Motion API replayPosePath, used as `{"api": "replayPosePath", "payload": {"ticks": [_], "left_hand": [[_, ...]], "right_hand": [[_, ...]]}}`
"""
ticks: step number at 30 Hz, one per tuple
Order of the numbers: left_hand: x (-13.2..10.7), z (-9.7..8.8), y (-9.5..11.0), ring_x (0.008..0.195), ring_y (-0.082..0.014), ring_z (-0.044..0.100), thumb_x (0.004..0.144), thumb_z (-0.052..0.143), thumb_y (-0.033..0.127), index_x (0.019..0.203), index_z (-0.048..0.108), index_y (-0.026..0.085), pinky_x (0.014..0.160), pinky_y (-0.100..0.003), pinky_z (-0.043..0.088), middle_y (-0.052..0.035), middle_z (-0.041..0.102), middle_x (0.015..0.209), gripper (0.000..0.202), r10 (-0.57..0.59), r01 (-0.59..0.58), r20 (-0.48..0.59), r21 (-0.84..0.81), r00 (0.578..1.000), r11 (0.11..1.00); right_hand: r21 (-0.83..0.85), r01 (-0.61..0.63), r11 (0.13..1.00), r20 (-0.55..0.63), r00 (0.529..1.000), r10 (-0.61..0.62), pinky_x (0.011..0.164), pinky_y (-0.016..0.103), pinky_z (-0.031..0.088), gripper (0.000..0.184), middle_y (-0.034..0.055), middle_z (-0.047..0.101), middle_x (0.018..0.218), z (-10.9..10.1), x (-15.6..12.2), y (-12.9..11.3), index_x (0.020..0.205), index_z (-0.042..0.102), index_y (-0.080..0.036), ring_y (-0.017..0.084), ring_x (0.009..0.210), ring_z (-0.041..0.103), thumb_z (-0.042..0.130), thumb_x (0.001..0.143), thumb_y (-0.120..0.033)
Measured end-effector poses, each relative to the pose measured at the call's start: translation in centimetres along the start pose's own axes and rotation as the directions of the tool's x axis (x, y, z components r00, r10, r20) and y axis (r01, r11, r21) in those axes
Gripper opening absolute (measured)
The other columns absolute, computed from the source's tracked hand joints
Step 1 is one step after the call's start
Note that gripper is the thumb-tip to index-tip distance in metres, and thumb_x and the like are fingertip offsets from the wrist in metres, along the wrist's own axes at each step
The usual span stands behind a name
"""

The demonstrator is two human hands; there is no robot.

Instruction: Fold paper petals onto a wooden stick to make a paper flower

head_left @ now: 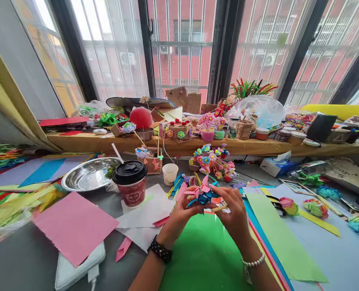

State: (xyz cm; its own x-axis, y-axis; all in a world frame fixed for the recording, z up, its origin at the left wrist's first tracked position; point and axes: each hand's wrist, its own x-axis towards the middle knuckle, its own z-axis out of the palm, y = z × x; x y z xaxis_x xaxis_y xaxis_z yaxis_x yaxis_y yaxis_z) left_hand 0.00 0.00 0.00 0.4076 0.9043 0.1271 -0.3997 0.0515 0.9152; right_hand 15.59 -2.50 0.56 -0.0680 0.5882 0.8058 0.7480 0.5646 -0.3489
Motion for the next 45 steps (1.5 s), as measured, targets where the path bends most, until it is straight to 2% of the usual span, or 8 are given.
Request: {"api": "replayPosePath", "payload": {"ticks": [11, 16, 22, 27, 30, 34, 39, 45], "left_hand": [[0.2, -0.1, 0.5, 0.081, -0.0171, 0.059, 0.058, 0.072, 0.024, 0.1, 0.053, 0.023, 0.073, -0.027, 0.045, -0.0023, 0.061, 0.09, 0.047, 0.079, -0.069, -0.14, 0.074, 0.987, 0.995], [0.8, -1.1, 0.0, 0.068, -0.014, 0.061, 0.058, 0.071, 0.025, 0.112, 0.041, 0.026, 0.065, -0.026, 0.047, 0.0003, 0.058, 0.083, 0.063, 0.055, -0.046, -0.115, 0.078, 0.992, 0.996], [0.6, -0.9, 0.1, 0.067, -0.0133, 0.06, 0.064, 0.067, 0.027, 0.111, 0.041, 0.025, 0.066, -0.027, 0.049, -0.0001, 0.056, 0.084, 0.054, 0.08, -0.076, -0.025, 0.121, 0.996, 0.99], [0.7, -0.5, -0.3, 0.072, -0.0115, 0.059, 0.065, 0.066, 0.023, 0.115, 0.035, 0.028, 0.071, -0.026, 0.048, 0.0003, 0.054, 0.09, 0.06, 0.226, -0.215, -0.074, 0.13, 0.971, 0.968], [0.8, -0.6, -0.2, 0.077, -0.0121, 0.058, 0.065, 0.066, 0.02, 0.111, 0.041, 0.027, 0.073, -0.025, 0.047, -0.0002, 0.053, 0.094, 0.052, 0.279, -0.261, -0.087, 0.179, 0.956, 0.949], [0.6, -0.7, 0.3, 0.083, -0.0151, 0.057, 0.067, 0.064, 0.02, 0.095, 0.055, 0.02, 0.074, -0.026, 0.046, -0.0038, 0.054, 0.099, 0.029, 0.191, -0.174, -0.037, 0.272, 0.981, 0.947], [0.5, -0.9, 0.7, 0.079, -0.0151, 0.058, 0.063, 0.067, 0.018, 0.095, 0.056, 0.02, 0.066, -0.024, 0.048, -0.0029, 0.057, 0.095, 0.034, 0.153, -0.143, -0.023, 0.226, 0.988, 0.964], [0.4, -0.9, 1.0, 0.082, -0.0167, 0.059, 0.064, 0.067, 0.017, 0.091, 0.057, 0.018, 0.069, -0.025, 0.049, -0.005, 0.058, 0.098, 0.029, 0.147, -0.142, -0.002, 0.237, 0.989, 0.961]], "right_hand": [[0.042, 0.029, 0.999, 0.049, 0.998, -0.031, 0.075, 0.034, 0.037, 0.029, 0.0036, 0.063, 0.092, -0.2, 0.4, -0.4, 0.105, 0.054, -0.021, 0.02, 0.081, 0.054, 0.057, 0.077, -0.027], [0.042, 0.032, 0.999, 0.096, 0.995, -0.036, 0.072, 0.033, 0.04, 0.036, 0.0045, 0.062, 0.091, -0.1, 0.4, 0.1, 0.113, 0.05, -0.021, 0.02, 0.08, 0.053, 0.055, 0.078, -0.023], [-0.004, 0.049, 0.999, 0.089, 0.995, -0.049, 0.073, 0.035, 0.04, 0.033, 0.0043, 0.063, 0.086, 0.3, 0.0, 0.4, 0.113, 0.052, -0.022, 0.02, 0.076, 0.053, 0.051, 0.081, -0.026], [-0.03, 0.051, 0.998, 0.076, 0.996, -0.048, 0.078, 0.037, 0.039, 0.031, 0.0043, 0.063, 0.086, 0.4, -0.1, 0.3, 0.111, 0.053, -0.021, 0.02, 0.078, 0.054, 0.051, 0.081, -0.027], [-0.043, 0.042, 0.998, 0.088, 0.995, -0.038, 0.074, 0.035, 0.041, 0.03, 0.0056, 0.064, 0.085, 0.5, -0.1, 0.4, 0.108, 0.055, -0.018, 0.021, 0.078, 0.054, 0.053, 0.079, -0.025], [-0.041, 0.034, 0.999, 0.111, 0.993, -0.029, 0.069, 0.033, 0.044, 0.028, 0.0061, 0.064, 0.083, 0.7, -0.3, 0.4, 0.106, 0.057, -0.017, 0.021, 0.077, 0.053, 0.053, 0.079, -0.023], [0.011, 0.03, 1.0, 0.114, 0.993, -0.031, 0.068, 0.033, 0.044, 0.029, 0.0052, 0.063, 0.085, 0.6, -0.1, 0.1, 0.108, 0.055, -0.019, 0.02, 0.077, 0.054, 0.053, 0.08, -0.025], [0.039, -0.015, 0.999, 0.138, 0.99, 0.009, 0.068, 0.033, 0.046, 0.03, 0.0057, 0.062, 0.088, 0.4, -0.1, 0.0, 0.107, 0.054, -0.021, 0.02, 0.08, 0.055, 0.054, 0.079, -0.029]]}}
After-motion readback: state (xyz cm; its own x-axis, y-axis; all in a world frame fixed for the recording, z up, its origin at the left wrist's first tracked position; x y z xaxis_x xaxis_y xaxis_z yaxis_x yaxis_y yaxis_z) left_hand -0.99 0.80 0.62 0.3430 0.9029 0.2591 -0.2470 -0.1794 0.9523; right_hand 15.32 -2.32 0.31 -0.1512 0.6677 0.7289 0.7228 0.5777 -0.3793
